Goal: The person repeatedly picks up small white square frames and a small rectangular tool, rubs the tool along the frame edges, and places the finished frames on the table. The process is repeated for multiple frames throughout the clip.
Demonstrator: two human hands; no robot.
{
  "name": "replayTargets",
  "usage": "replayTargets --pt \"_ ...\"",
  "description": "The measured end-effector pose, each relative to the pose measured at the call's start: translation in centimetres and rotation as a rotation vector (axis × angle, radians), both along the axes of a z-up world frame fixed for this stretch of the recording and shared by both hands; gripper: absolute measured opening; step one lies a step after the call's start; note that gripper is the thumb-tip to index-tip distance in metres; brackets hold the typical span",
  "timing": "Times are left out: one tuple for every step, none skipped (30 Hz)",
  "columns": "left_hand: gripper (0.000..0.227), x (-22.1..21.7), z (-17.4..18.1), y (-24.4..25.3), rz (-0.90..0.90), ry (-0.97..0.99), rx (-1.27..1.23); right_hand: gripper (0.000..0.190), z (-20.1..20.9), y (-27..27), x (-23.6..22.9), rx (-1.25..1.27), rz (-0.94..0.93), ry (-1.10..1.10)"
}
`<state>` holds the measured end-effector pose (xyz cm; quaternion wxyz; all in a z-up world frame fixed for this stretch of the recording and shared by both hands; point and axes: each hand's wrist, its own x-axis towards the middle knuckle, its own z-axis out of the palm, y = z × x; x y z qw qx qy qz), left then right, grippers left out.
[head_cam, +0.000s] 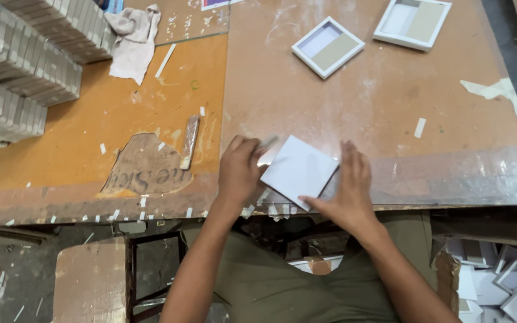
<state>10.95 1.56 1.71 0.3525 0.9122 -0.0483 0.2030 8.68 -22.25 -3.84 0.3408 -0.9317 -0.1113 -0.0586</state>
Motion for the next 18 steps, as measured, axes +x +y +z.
replayTargets --pt "0.009 0.5 0.2 -0.8 -0.028 -0.036 0.059 0.149 0.0 0.3 -0.2 -0.010 0.010 -0.004" --pt "0.007 1.5 0.1 -1.6 -0.090 -0.071 0.126 0.151 0.0 0.6 -0.4 -0.020 0.021 -0.007" --pt "0.006 2.5 0.0 -2.3 -0.142 -0.105 0.192 0.154 0.0 1.0 -0.6 -0.031 0.041 -0.010" --pt "0.007 3.3 -0.4 -2.8 -0.194 -0.139 0.259 0.151 0.0 1.2 -0.7 -0.015 0.020 -0.028" --pt "0.007 3.6 -1.1 -3.4 -0.240 -0.154 0.284 0.148 -0.1 1.5 -0.8 0.000 0.003 -0.042" --pt "0.010 4.0 -1.9 -3.9 -0.286 -0.169 0.310 0.146 -0.2 1.6 -0.8 0.015 -0.014 -0.056" --pt "0.012 4.4 -2.7 -4.1 -0.342 -0.185 0.337 0.143 -0.3 1.5 -0.9 0.024 -0.019 -0.068" --pt "0.013 4.6 -3.3 -4.2 -0.323 -0.183 0.329 0.140 -0.3 1.4 -0.8 0.032 -0.024 -0.081" --pt "0.014 4.6 -3.9 -4.3 -0.309 -0.180 0.323 0.137 -0.4 1.4 -0.8 0.043 -0.035 -0.092" --pt "0.014 4.3 -4.2 -4.4 -0.296 -0.177 0.318 0.135 -0.5 1.4 -0.7 0.056 -0.050 -0.094" --pt "0.013 3.5 -4.4 -4.4 -0.283 -0.139 0.330 0.134 -0.5 1.5 -0.7 0.070 -0.060 -0.095" --pt "0.012 2.4 -4.3 -4.4 -0.270 -0.100 0.343 0.132 -0.6 1.7 -0.8 0.084 -0.070 -0.096" --pt "0.011 1.1 -4.1 -4.6 -0.242 -0.068 0.353 0.131 -0.5 1.8 -0.8 0.098 -0.080 -0.082" --pt "0.014 -0.9 -3.7 -4.9 -0.263 -0.055 0.342 0.131 -0.4 1.9 -0.9 0.112 -0.091 -0.068" --pt "0.018 -3.2 -3.2 -5.2 -0.283 -0.049 0.335 0.130 -0.2 2.0 -0.8 0.128 -0.101 -0.060" --pt "0.015 -5.4 -2.6 -5.7 -0.268 -0.012 0.293 0.131 0.0 2.0 -0.8 0.119 -0.089 -0.058" --pt "0.013 -7.0 -2.2 -6.0 -0.263 0.026 0.254 0.131 0.2 1.9 -0.9 0.111 -0.086 -0.054" --pt "0.011 -8.0 -1.9 -6.1 -0.241 0.041 0.211 0.132 0.3 1.8 -0.9 0.104 -0.083 -0.050"
